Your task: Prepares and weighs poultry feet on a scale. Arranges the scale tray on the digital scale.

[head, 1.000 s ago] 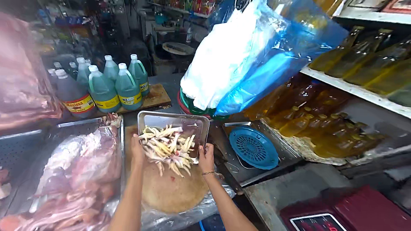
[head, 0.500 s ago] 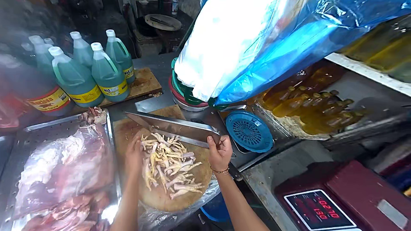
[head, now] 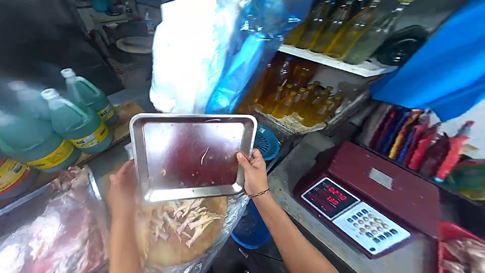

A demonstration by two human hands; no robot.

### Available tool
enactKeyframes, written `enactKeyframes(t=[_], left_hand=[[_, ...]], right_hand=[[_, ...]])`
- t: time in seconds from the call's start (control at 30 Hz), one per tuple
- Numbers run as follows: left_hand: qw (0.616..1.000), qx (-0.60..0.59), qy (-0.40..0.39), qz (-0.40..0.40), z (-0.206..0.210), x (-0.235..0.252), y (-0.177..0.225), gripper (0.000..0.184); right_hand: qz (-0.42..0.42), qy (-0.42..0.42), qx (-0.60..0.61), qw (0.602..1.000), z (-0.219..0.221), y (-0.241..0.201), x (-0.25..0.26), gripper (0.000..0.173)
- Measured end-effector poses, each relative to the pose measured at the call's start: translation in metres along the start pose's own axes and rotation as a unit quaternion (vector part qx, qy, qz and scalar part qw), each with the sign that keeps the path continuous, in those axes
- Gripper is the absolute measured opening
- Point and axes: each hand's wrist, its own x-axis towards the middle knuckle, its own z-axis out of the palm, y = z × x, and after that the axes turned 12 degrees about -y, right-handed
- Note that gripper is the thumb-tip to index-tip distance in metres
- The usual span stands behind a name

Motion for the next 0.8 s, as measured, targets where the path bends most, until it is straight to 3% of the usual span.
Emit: enactKeyframes(t=[0.03, 0.1, 0.17, 0.27, 0.3, 0.37, 0.43, 0.53, 0.57, 0.6, 0.67, 0.73, 0.8], left_hand=[[0.999, -0.007, -0.047, -0.016, 0.008, 0.001, 0.013, 0.072], [0.994, 0.022, -0.093, -0.047, 0.035, -0.001, 0.033, 0.049], [0.995, 0.045, -0.062, -0.064, 0.074, -0.006, 0.038, 0.028], [0.996, 0.026, -0.054, -0.069, 0.12, -0.016, 0.033, 0.028], [0.995, 0.015, -0.065, -0.073, 0.134, -0.02, 0.033, 0.03], [0.994, 0.003, -0.089, -0.066, 0.16, -0.031, 0.037, 0.028], [0.993, 0.002, -0.105, -0.047, 0.185, -0.04, 0.043, 0.027], [0.994, -0.01, -0.105, -0.043, 0.212, -0.043, 0.04, 0.028], [0.993, -0.015, -0.106, -0.051, 0.219, -0.044, 0.039, 0.029], [0.992, -0.023, -0.107, -0.056, 0.226, -0.045, 0.04, 0.03], [0.991, -0.03, -0.118, -0.06, 0.241, -0.054, 0.045, 0.031], [0.99, -0.016, -0.133, -0.054, 0.255, -0.069, 0.048, 0.031], [0.989, -0.001, -0.139, -0.04, 0.27, -0.083, 0.051, 0.029]], right_hand=[[0.027, 0.0, -0.013, 1.0, -0.009, 0.0, -0.002, 0.018], [0.045, 0.008, -0.083, 0.995, -0.026, 0.002, -0.008, 0.031], [-0.021, 0.04, -0.256, 0.966, -0.045, 0.006, -0.016, 0.046], [-0.25, 0.069, -0.542, 0.799, -0.079, 0.015, -0.013, 0.048], [-0.273, 0.062, -0.583, 0.763, -0.087, 0.013, -0.009, 0.055], [-0.233, 0.043, -0.635, 0.735, -0.1, 0.011, -0.005, 0.078], [-0.197, -0.003, -0.64, 0.742, -0.107, 0.013, -0.011, 0.09], [-0.218, -0.172, -0.6, 0.75, -0.106, 0.016, -0.048, 0.083], [-0.248, -0.181, -0.583, 0.752, -0.11, 0.015, -0.054, 0.078], [-0.262, -0.153, -0.56, 0.771, -0.117, 0.011, -0.053, 0.075], [-0.235, -0.016, -0.524, 0.818, -0.136, -0.009, -0.034, 0.072], [-0.164, 0.106, -0.516, 0.834, -0.146, -0.031, -0.009, 0.076], [-0.116, 0.148, -0.522, 0.832, -0.142, -0.037, 0.003, 0.079]])
